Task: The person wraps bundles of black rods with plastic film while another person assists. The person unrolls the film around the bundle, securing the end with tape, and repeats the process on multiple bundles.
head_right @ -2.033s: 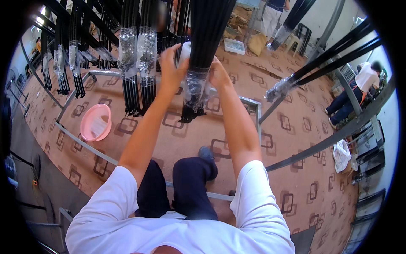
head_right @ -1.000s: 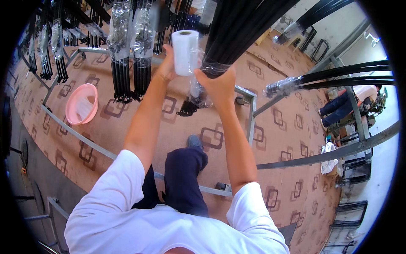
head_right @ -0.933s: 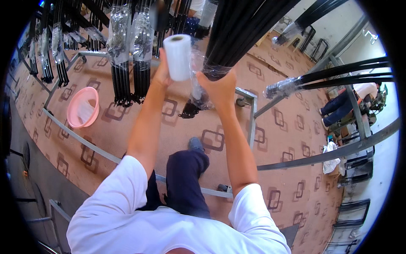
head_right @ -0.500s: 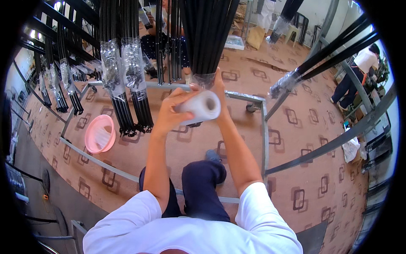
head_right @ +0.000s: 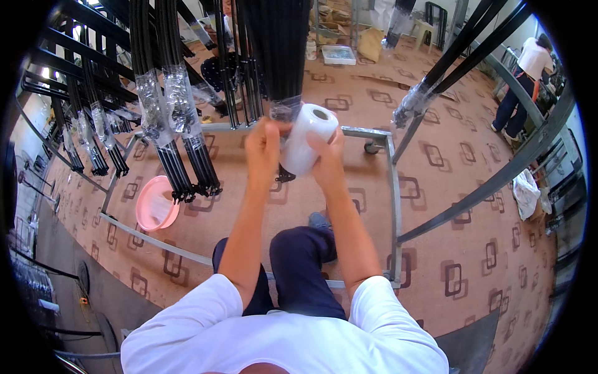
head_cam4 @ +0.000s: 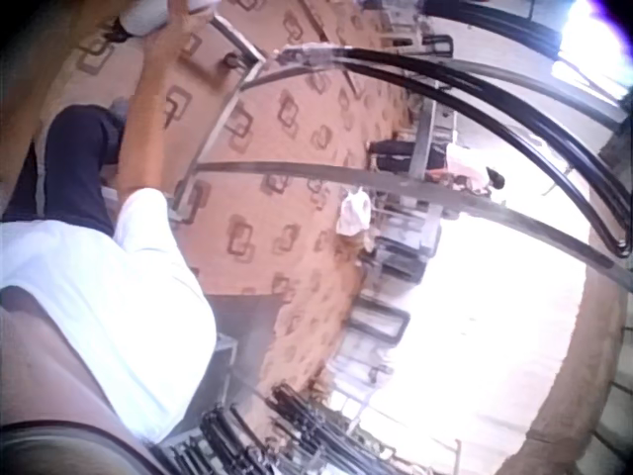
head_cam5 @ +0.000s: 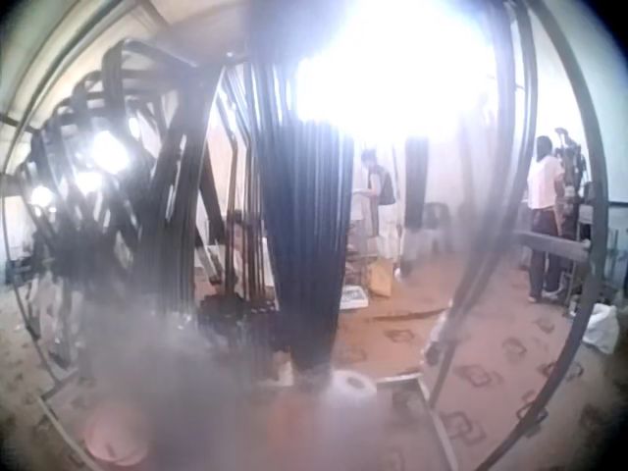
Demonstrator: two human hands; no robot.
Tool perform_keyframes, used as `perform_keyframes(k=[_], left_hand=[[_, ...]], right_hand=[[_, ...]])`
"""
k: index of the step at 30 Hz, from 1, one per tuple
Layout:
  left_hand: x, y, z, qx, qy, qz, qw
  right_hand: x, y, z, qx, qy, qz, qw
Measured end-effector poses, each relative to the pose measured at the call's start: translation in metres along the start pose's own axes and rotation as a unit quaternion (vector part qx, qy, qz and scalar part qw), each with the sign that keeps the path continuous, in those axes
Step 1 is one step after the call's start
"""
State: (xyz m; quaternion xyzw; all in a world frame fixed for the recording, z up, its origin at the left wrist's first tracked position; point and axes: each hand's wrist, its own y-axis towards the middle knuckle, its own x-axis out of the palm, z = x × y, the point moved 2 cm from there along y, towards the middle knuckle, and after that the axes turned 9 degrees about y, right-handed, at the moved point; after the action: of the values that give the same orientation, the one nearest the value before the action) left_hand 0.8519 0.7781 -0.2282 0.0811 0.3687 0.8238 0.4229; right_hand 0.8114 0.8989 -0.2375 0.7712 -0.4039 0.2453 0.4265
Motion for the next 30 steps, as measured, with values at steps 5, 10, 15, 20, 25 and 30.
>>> perform_keyframes(k=[5, 10, 15, 20, 25, 30], left_hand=[[0.004, 0.041, -0.031, -0.04, -0.189, -0.006, 0.981], [-0.004, 0.053, -0.055, -0.084, -0.262, -0.167, 0.947], [-0.004, 0.04, -0.05, -0.109, -0.196, -0.165, 0.96], [-0.054, 0.029, 0.009, 0.222, 0.324, 0.02, 0.919], [-0.046, 0.005, -0.059, -0.022, -0.078, -0.001, 0.997], [-0.039, 0.011, -0.062, -0.17, -0.113, -0.001, 0.979]], right_hand=[[0.0, 0.0, -0.007, 0.041, 0.02, -0.068, 0.997], [-0.042, 0.021, -0.034, 0.005, -0.189, -0.028, 0.982], [-0.027, 0.108, 0.006, 0.005, -0.195, -0.125, 0.973], [0.033, 0.08, 0.053, 0.293, -0.06, -0.087, 0.95], [0.02, 0.09, 0.088, 0.351, 0.077, -0.115, 0.926], [-0.014, 0.089, 0.082, 0.237, 0.07, -0.157, 0.956]])
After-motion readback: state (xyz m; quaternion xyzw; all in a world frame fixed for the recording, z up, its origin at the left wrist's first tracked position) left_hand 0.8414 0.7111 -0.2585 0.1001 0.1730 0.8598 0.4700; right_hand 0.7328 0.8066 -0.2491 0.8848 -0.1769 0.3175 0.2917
